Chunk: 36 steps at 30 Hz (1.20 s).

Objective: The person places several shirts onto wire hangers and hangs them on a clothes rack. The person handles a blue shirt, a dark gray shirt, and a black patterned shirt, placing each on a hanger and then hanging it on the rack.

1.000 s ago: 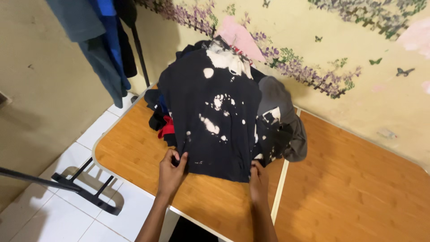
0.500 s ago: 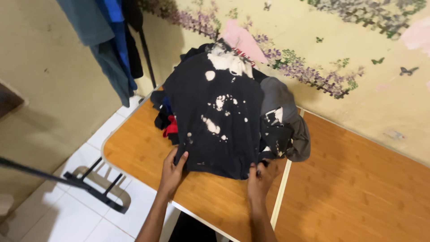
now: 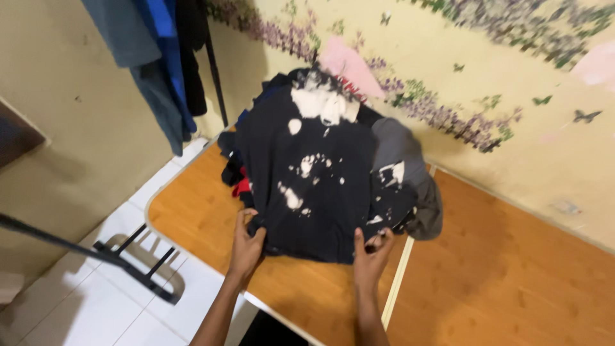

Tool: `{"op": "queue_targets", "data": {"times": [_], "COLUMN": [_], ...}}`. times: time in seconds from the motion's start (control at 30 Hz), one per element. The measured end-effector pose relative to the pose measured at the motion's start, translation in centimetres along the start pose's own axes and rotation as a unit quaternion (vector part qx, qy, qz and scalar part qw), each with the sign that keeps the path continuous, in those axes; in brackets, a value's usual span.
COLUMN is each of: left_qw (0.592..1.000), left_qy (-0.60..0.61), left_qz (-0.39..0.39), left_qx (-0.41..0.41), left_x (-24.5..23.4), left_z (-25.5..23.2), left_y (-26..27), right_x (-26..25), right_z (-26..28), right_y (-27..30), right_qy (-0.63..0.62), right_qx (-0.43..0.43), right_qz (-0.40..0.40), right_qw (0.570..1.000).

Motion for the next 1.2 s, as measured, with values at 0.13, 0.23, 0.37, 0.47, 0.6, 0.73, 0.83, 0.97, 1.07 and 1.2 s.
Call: {"op": "queue_targets", "data": {"times": [0.13, 0.23, 0.37, 0.47, 0.6, 0.73, 0.83, 0.97, 1.07, 1.2], "left_qw": [1.0, 0.999, 0.998, 0.997, 0.989, 0.991, 0.97, 0.938, 0.895, 0.815], "left_qy": [0.003, -0.029, 0.015, 0.015, -0.121, -0.1, -0.168, -0.202, -0.269, -0.331], "left_qz": [0.0, 0.006, -0.054, -0.059, -0.036, -0.082, -0.068, 0.031, 0.265, 0.365], "left_qx": [0.0, 0.033, -0.012, 0.043, 0.074, 0.042, 0.163, 0.282, 0.237, 0.304], "left_x": [0.5, 0.4, -0.4, 0.0, 1.0, 2.9, 4.7, 9.4, 11.0, 12.4], "left_z": [-0.7, -0.5, -0.2, -2.0, -4.2, -5.0, -4.9, -2.0, -0.1, 1.1], "left_y": [-0.1, -0.5, 0.2, -0.7, -2.1, -4.0, -3.2, 3.2, 7.9, 10.1], "right_x": [-1.0, -1.7, -4.2, -7.1, -8.8, -5.8, -4.1, -3.2, -3.8, -4.7], "right_z": [-1.3, -3.5, -7.5, -8.6, -7.5, -3.3, -0.4, -0.3, -2.9, -5.1], "right_y": [-0.8, -1.7, -2.2, -3.0, -2.2, -1.4, 0.5, 1.3, -0.1, -1.8], "right_qy": [0.123, -0.019, -0.064, -0.051, -0.078, -0.045, 0.134, 0.006, 0.017, -0.196], "right_qx": [0.0, 0.029, 0.05, 0.061, 0.038, 0.008, 0.031, 0.002, 0.081, 0.177], "right_qz": [0.049, 0.159, 0.204, 0.156, 0.011, -0.002, -0.03, 0.057, 0.103, 0.089], "right_qw": [0.991, 0.987, 0.976, 0.985, 0.996, 0.999, 0.99, 0.998, 0.991, 0.96]}}
Point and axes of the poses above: each hand's wrist, its own y-axis away from the middle knuckle, its own x-axis out of the palm, z = x × y, the point moved 1 cm from there along -y, towards the middle knuckle, and after that the axes turned 5 degrees about x, right-handed, at the moved point
